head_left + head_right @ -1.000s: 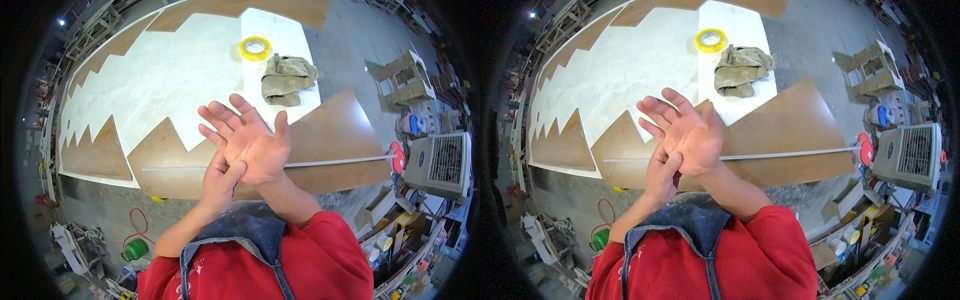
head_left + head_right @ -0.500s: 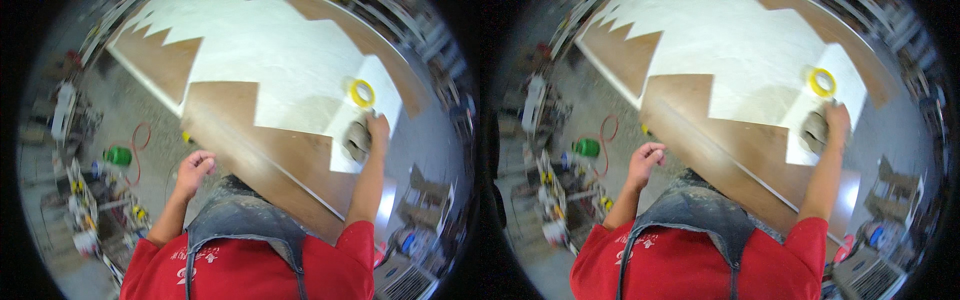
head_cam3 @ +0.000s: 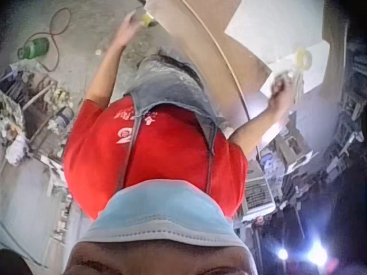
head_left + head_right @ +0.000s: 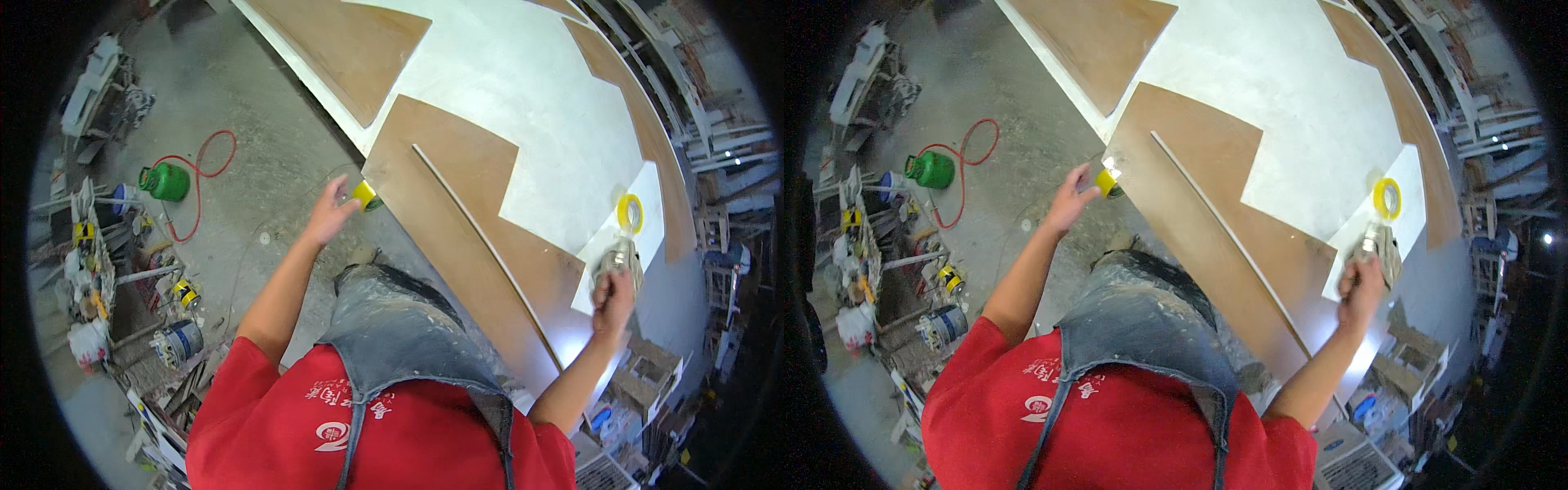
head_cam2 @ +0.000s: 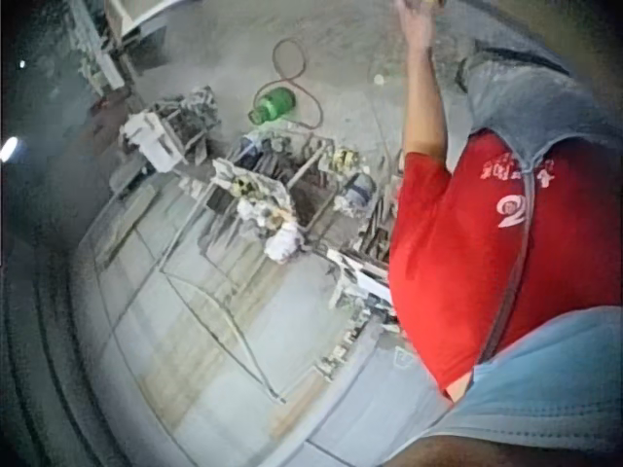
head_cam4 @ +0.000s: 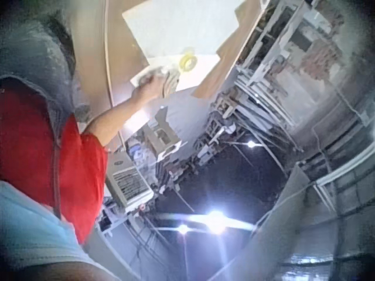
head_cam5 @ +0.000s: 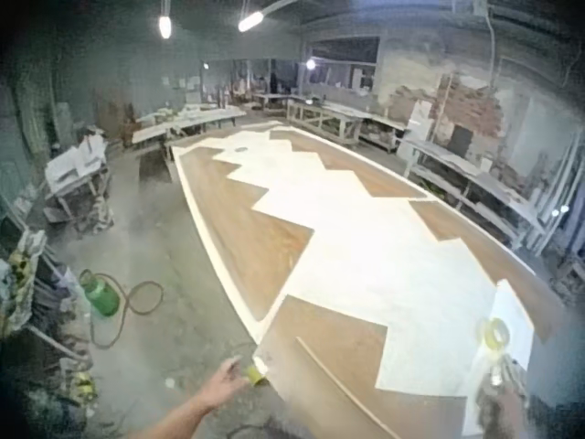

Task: The person applies yellow masking tape to the edges of a large wooden board. They use a utility knife to cut the tape and a cloth to wipe the surface. The person repeatedly measures, cuts, and adheres tape along the board's perimeter.

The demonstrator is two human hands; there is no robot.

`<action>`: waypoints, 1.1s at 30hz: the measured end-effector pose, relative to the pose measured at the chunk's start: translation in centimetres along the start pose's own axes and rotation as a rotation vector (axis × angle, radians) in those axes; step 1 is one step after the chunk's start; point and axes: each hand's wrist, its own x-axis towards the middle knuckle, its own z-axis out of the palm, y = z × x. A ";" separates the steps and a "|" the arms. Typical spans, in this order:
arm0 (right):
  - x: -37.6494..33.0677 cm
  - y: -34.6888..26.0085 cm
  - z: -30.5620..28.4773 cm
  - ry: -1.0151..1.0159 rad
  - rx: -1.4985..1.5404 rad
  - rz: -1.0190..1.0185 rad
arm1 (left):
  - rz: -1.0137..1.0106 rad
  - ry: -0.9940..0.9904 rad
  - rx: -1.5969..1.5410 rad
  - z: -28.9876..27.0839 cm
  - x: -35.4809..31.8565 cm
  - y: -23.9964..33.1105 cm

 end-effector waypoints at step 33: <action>-14.4 7.3 36.2 -0.554 -1.432 -0.484 | -0.252 -0.564 -0.170 -3.1 4.9 1.5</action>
